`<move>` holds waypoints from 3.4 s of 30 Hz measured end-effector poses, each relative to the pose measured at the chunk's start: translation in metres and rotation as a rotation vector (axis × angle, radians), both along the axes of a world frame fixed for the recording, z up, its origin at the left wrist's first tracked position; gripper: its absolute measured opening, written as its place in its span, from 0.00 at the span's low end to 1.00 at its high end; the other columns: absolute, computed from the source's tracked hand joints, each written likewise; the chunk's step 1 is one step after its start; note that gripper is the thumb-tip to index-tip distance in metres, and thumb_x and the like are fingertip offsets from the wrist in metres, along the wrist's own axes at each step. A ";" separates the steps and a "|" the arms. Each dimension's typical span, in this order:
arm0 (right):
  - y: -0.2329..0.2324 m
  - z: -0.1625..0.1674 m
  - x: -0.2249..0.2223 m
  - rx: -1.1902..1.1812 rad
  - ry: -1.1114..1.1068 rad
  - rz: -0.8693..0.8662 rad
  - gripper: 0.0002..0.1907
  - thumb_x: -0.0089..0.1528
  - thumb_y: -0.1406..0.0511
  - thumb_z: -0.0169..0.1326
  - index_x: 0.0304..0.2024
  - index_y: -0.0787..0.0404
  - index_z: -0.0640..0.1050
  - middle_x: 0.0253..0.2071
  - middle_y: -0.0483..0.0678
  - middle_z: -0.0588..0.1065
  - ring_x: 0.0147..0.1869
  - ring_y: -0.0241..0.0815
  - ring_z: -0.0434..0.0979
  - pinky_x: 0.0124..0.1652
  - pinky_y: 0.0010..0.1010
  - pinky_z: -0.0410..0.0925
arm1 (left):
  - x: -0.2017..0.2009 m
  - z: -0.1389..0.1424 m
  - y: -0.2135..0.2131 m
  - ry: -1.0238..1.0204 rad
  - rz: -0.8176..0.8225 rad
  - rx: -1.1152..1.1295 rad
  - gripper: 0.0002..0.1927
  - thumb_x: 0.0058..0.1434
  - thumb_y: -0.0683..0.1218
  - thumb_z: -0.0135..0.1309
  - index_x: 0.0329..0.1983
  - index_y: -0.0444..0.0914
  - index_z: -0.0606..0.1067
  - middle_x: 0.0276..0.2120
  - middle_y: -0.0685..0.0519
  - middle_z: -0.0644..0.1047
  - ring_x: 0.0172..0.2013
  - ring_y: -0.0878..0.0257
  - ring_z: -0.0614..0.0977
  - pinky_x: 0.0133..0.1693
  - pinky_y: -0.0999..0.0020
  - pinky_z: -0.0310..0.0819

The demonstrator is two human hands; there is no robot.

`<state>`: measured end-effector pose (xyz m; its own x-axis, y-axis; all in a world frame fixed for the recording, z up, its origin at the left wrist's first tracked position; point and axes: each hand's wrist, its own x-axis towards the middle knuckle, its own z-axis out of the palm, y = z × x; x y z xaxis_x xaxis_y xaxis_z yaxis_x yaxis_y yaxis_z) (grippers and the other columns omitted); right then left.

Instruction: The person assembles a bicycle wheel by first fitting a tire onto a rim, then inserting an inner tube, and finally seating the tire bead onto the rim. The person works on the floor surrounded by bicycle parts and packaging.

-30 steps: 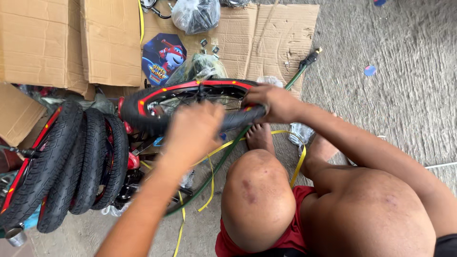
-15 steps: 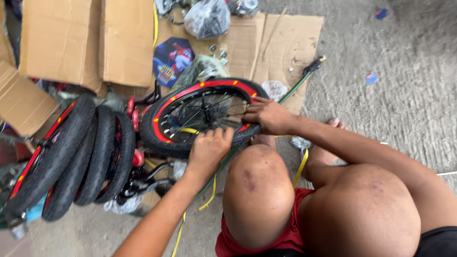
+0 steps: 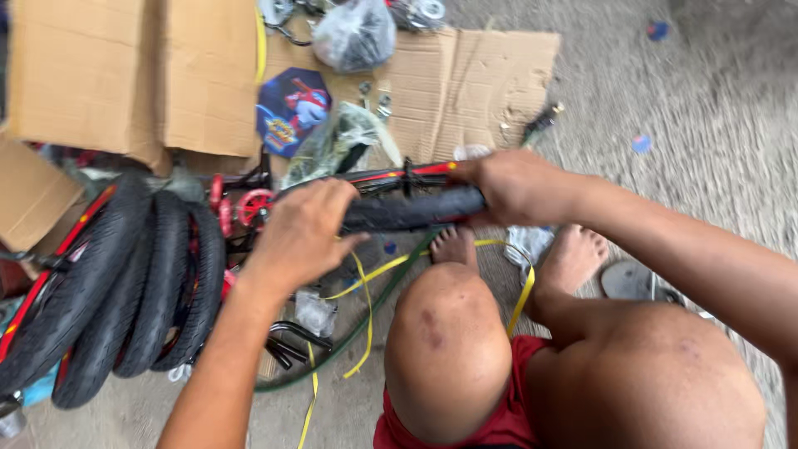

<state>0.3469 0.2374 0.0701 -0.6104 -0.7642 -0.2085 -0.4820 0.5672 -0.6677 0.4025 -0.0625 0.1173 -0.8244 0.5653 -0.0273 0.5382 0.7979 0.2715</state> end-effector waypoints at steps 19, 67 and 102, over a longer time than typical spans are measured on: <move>0.015 -0.035 0.000 -0.295 0.094 -0.187 0.35 0.48 0.60 0.69 0.57 0.61 0.74 0.45 0.56 0.78 0.48 0.59 0.79 0.46 0.47 0.71 | -0.016 0.003 -0.013 0.018 0.186 0.101 0.32 0.43 0.36 0.70 0.54 0.38 0.74 0.44 0.45 0.75 0.48 0.43 0.79 0.48 0.51 0.73; 0.005 -0.001 0.005 -0.106 0.002 0.005 0.27 0.50 0.56 0.68 0.49 0.57 0.77 0.35 0.51 0.80 0.40 0.54 0.82 0.42 0.44 0.73 | 0.034 0.007 -0.013 -0.066 0.375 0.136 0.26 0.46 0.39 0.68 0.52 0.38 0.78 0.48 0.48 0.82 0.49 0.47 0.82 0.48 0.55 0.76; -0.031 0.007 -0.040 0.094 -0.230 0.073 0.23 0.47 0.59 0.73 0.39 0.64 0.81 0.29 0.57 0.81 0.35 0.56 0.83 0.39 0.44 0.75 | -0.053 0.002 0.048 -0.379 0.085 -0.160 0.23 0.47 0.49 0.72 0.42 0.33 0.80 0.38 0.36 0.80 0.46 0.40 0.80 0.50 0.48 0.73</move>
<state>0.3072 0.2061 0.0773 -0.4824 -0.7753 -0.4078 -0.3659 0.6013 -0.7103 0.3499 -0.0141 0.1197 -0.7829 0.4595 -0.4194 0.3542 0.8834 0.3068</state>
